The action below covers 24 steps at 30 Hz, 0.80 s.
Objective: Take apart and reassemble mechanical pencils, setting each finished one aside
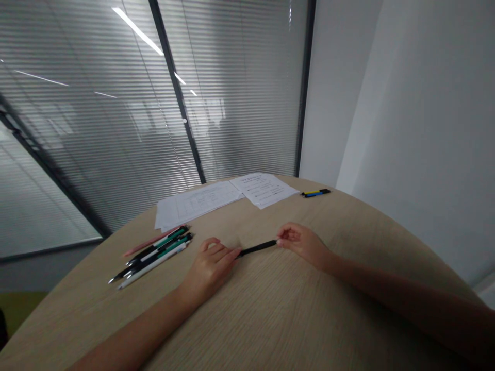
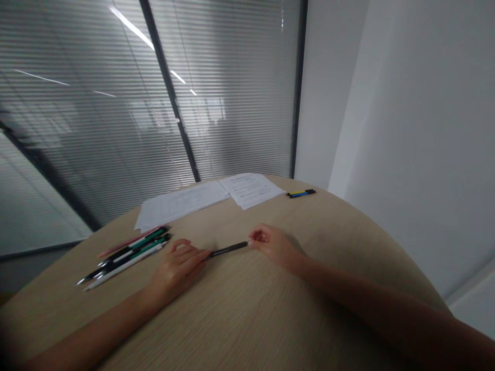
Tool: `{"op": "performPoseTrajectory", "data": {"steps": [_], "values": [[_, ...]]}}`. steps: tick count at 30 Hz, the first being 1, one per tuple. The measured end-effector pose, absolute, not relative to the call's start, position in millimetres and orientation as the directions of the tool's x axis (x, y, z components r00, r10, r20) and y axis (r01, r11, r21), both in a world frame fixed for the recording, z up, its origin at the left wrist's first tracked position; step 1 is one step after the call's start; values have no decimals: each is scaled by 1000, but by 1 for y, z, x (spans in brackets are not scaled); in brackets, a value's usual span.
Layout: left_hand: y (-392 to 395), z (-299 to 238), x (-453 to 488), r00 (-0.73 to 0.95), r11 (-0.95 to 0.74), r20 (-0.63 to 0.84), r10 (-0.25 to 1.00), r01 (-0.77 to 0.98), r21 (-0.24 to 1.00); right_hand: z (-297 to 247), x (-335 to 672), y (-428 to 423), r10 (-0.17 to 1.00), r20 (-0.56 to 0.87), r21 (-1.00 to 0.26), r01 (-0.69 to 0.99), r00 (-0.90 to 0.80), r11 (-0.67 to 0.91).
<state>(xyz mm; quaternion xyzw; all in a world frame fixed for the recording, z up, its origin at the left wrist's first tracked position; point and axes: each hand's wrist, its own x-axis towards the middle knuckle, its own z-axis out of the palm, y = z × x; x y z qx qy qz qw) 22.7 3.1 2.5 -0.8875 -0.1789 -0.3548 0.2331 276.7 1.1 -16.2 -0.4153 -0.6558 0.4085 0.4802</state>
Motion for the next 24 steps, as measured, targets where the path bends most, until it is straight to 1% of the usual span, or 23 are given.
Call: {"op": "performPoseTrajectory", "data": {"steps": [4, 11, 14, 17, 22, 24], "values": [[-1, 7, 23, 692, -814, 705, 157, 495, -304, -15, 274, -1, 956, 227, -965, 88, -187, 246], [-4, 6, 20, 724, -808, 674, 148, 482, -339, -14, 271, -4, 971, 136, -983, 96, -196, 157], [-4, 4, 19, 745, -806, 649, 155, 475, -353, -14, 269, -5, 976, 111, -982, 129, -186, 136], [-5, 5, 20, 758, -803, 635, 150, 468, -369, -13, 268, -7, 980, 90, -973, 196, -178, 125], [-6, 8, 24, 752, -803, 642, 148, 470, -366, -11, 266, -10, 982, 119, -930, 329, -147, 162], [-6, 8, 25, 741, -803, 653, 153, 478, -355, -11, 266, -10, 983, 105, -923, 354, -148, 152]]}}
